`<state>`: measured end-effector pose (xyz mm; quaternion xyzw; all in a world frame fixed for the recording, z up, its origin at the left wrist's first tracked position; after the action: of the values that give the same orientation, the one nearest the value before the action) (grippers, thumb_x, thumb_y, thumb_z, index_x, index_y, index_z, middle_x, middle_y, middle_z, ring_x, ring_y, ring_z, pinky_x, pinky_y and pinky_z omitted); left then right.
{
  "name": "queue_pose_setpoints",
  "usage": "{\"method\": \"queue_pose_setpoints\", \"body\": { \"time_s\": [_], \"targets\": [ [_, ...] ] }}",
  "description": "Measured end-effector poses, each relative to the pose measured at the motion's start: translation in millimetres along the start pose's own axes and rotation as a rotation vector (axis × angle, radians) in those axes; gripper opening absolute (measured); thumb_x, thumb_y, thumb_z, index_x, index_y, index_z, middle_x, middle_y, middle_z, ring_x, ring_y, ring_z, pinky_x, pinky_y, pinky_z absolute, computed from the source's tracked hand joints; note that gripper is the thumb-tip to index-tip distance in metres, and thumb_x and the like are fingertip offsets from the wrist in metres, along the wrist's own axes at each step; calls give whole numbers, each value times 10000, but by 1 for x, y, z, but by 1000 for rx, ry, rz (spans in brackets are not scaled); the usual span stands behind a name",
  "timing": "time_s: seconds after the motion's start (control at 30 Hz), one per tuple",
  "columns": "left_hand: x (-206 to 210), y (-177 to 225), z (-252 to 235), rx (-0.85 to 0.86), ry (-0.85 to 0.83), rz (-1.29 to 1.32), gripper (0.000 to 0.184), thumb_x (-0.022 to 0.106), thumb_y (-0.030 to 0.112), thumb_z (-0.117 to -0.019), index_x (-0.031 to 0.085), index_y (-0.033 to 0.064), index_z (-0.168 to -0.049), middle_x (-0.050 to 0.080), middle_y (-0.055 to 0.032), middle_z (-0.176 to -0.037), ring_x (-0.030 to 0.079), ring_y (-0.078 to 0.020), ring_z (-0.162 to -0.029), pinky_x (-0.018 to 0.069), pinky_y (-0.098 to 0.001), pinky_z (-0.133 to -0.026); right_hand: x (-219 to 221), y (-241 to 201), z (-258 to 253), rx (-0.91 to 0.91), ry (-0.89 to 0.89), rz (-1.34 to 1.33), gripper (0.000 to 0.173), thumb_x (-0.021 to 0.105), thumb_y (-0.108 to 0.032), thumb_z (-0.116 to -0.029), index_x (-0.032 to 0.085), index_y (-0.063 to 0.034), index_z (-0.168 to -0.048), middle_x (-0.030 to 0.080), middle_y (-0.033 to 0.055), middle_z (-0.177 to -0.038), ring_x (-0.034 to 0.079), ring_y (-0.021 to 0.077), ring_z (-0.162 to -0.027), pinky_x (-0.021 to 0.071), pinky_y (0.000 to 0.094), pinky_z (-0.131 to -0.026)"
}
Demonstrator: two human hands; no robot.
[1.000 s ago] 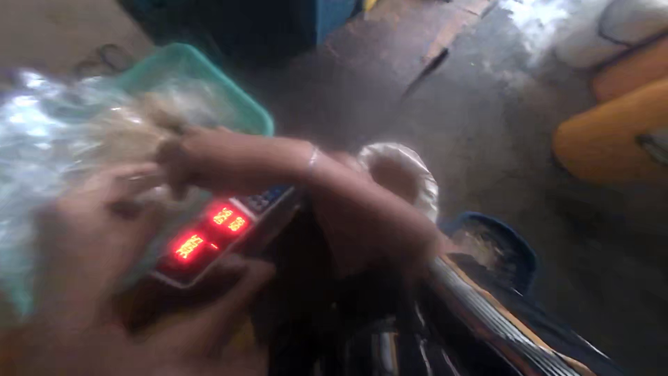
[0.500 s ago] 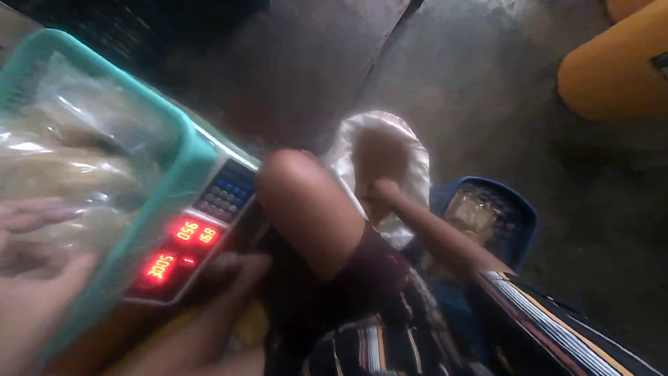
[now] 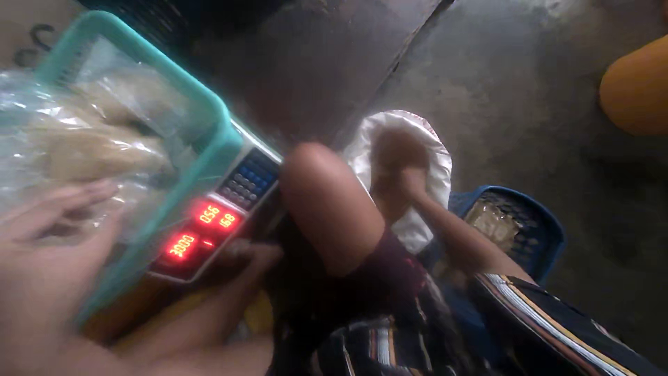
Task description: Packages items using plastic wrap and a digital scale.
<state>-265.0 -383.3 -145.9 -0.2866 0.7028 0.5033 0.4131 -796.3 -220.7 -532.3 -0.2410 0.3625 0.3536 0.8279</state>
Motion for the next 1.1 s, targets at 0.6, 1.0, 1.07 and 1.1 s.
{"method": "queue_pose_setpoints", "body": {
  "time_s": [0.6, 1.0, 1.07, 1.1],
  "targets": [
    [-15, -14, 7, -10, 179, -170, 287, 578, 141, -1002, 641, -9, -1239, 613, -148, -1299, 621, -141, -891, 527, -274, -744, 50, -39, 17, 157, -8, -764, 331, 568, -85, -1030, 617, 30, -1337, 642, 273, -1300, 625, 393, -1223, 481, 537, -1066],
    [-28, 16, 2, -100, 333, -52, 298, 588, 143, -1037, 593, -24, -1284, 621, -141, -1233, 597, -68, -998, 485, -192, -869, 22, -7, 48, 207, 173, -752, 327, 524, -108, -1061, 612, 65, -1324, 637, 270, -1305, 609, 360, -1245, 456, 482, -1096],
    [-24, 1, 4, -79, 341, -39, 317, 625, 225, -1027, 629, 15, -1263, 634, -128, -1213, 625, -95, -953, 522, -228, -822, 19, -3, 50, 176, 212, -753, 326, 534, -92, -1047, 611, 67, -1320, 642, 272, -1292, 617, 358, -1233, 469, 484, -1087],
    [-19, -15, 7, -76, 323, -59, 366, 655, 330, -1008, 644, 70, -1265, 633, -97, -1223, 638, -92, -923, 539, -237, -779, 15, -1, 51, 153, 233, -753, 324, 541, -80, -1038, 610, 73, -1315, 643, 275, -1283, 621, 359, -1223, 475, 484, -1080]
  ]
}}
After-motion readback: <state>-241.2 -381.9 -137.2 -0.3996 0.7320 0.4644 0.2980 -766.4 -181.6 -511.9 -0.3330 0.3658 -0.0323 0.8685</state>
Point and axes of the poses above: each hand's wrist, its own z-axis away from the middle knuckle, its own x-axis out of the palm, y = z × x, the point moved 6 cm from there along -z, towards the middle knuckle
